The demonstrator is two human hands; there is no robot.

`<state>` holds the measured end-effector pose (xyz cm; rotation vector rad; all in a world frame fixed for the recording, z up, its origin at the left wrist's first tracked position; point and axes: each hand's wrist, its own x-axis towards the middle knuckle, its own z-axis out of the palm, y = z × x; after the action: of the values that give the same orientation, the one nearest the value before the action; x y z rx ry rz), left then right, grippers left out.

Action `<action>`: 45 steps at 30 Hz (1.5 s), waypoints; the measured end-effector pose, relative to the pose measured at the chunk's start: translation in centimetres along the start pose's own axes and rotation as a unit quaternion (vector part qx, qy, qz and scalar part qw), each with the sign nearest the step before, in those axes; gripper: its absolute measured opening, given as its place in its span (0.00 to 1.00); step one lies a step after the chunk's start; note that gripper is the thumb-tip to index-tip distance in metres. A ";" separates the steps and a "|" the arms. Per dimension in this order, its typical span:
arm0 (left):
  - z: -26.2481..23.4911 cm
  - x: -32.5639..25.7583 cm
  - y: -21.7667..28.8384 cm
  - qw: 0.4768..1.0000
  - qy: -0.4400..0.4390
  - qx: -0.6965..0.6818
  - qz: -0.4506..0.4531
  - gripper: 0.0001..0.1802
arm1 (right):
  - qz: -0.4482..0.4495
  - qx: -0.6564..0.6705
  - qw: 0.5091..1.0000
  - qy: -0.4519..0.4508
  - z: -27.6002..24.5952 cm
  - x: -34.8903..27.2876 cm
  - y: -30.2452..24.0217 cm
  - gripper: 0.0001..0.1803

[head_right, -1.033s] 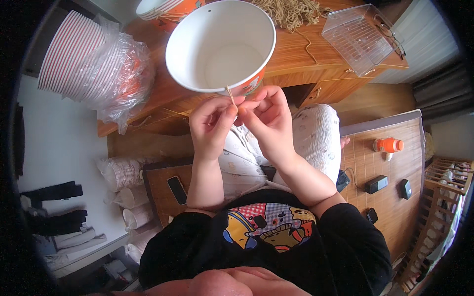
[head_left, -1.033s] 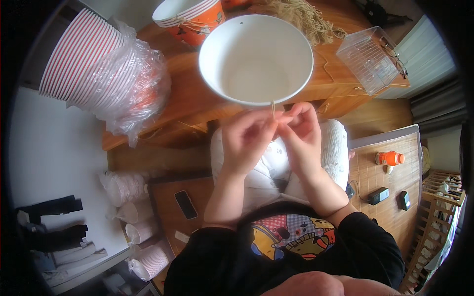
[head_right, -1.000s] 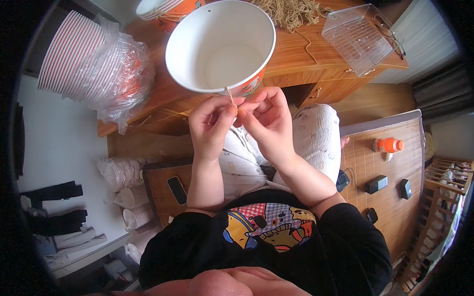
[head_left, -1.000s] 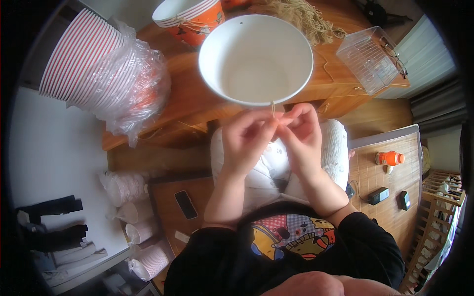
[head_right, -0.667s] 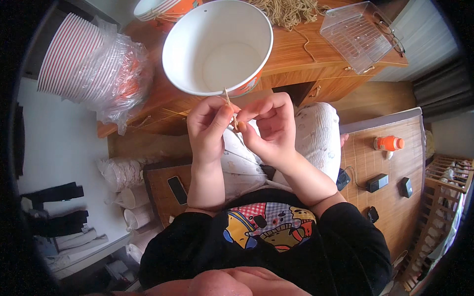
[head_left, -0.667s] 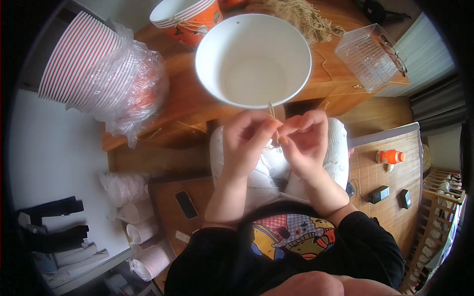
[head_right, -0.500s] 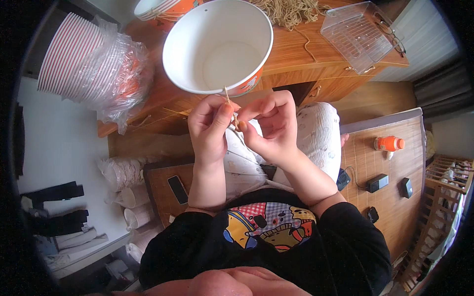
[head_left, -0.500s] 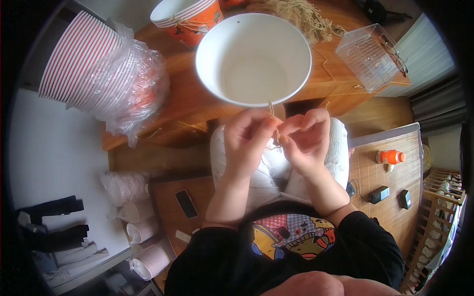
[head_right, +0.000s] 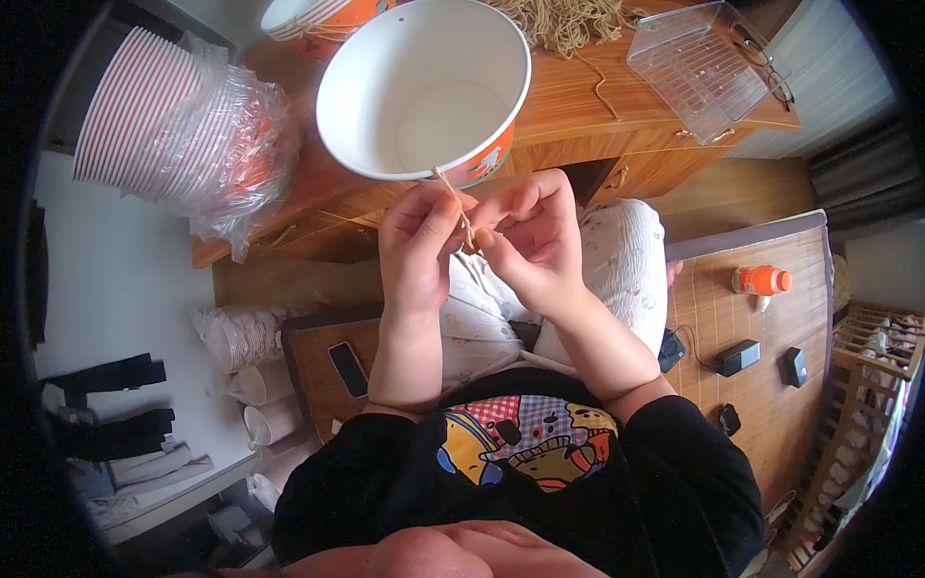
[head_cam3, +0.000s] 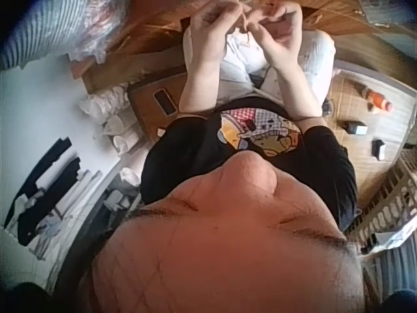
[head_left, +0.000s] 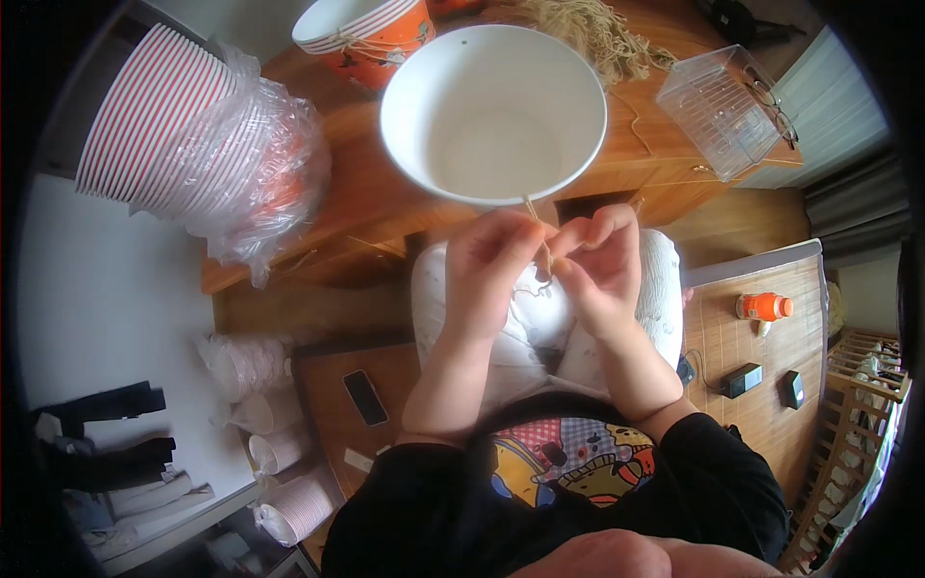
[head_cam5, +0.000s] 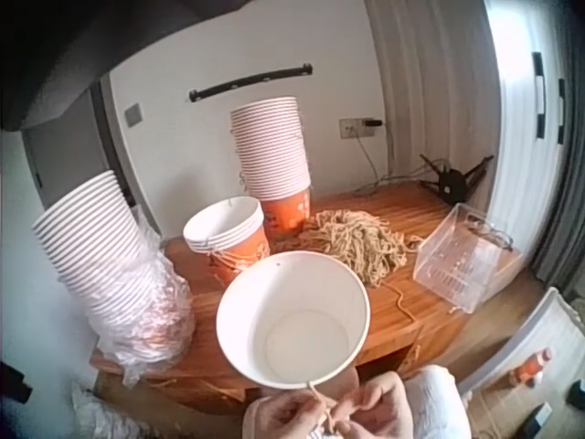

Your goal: Attaching string handles to decorative paper buckets.

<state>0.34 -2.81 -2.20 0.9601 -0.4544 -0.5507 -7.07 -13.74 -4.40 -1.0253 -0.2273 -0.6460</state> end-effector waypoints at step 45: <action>1.9 0.6 0.3 0.988 0.046 -0.125 -0.076 0.09 | -0.101 -0.170 0.977 -0.082 0.2 -2.0 -1.0 0.19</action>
<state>-0.22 -4.30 -0.95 0.7785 -0.2238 -0.6807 -9.26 -13.17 -4.55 -1.3989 -0.3788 -0.8028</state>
